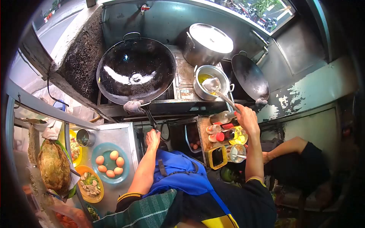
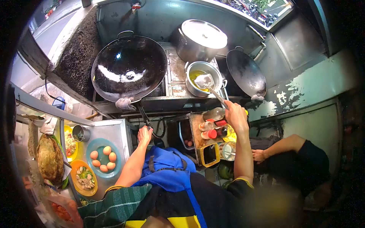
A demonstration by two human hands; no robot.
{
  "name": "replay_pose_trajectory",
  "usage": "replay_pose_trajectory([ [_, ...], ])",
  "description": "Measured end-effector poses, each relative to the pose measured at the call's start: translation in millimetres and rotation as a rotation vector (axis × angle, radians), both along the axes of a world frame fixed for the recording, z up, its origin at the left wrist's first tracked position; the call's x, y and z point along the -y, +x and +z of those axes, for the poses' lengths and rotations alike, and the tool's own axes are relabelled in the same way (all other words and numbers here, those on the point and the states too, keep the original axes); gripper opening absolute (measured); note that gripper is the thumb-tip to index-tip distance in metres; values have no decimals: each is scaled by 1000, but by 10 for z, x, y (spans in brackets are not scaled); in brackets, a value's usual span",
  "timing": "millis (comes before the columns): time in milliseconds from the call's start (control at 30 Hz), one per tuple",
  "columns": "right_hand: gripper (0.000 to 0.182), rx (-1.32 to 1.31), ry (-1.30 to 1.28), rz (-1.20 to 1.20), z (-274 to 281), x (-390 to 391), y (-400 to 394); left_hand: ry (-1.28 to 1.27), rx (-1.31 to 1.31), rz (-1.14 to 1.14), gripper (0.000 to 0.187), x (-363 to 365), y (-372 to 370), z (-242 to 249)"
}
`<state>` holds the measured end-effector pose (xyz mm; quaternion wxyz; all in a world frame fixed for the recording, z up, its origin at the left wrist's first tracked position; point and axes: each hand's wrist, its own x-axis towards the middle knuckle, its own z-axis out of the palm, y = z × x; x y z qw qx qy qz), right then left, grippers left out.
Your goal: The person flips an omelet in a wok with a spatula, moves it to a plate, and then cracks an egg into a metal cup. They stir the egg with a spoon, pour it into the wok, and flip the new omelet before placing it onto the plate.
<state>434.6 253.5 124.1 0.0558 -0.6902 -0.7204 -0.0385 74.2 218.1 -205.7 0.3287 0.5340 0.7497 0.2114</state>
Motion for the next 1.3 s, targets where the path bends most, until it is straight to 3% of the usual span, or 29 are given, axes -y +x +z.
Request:
replay_pose_trajectory([
  [267,36,45,-47,10,-46,-230,22,-59,-32,13,34,-23,14,12],
  [367,36,-103,-88,31,-78,-251,124,-73,-49,12,36,-22,8,-27],
  [467,40,-258,-174,-125,20,-158,88,-97,-31,26,37,-12,24,61],
  [700,45,-358,-179,-204,187,39,86,-21,-72,-6,36,13,44,-33],
  [1233,42,-363,-103,-48,810,-35,-370,-47,-54,93,34,62,70,15],
  [1300,43,-398,-95,15,820,-93,-533,108,-46,104,37,177,47,-19],
])
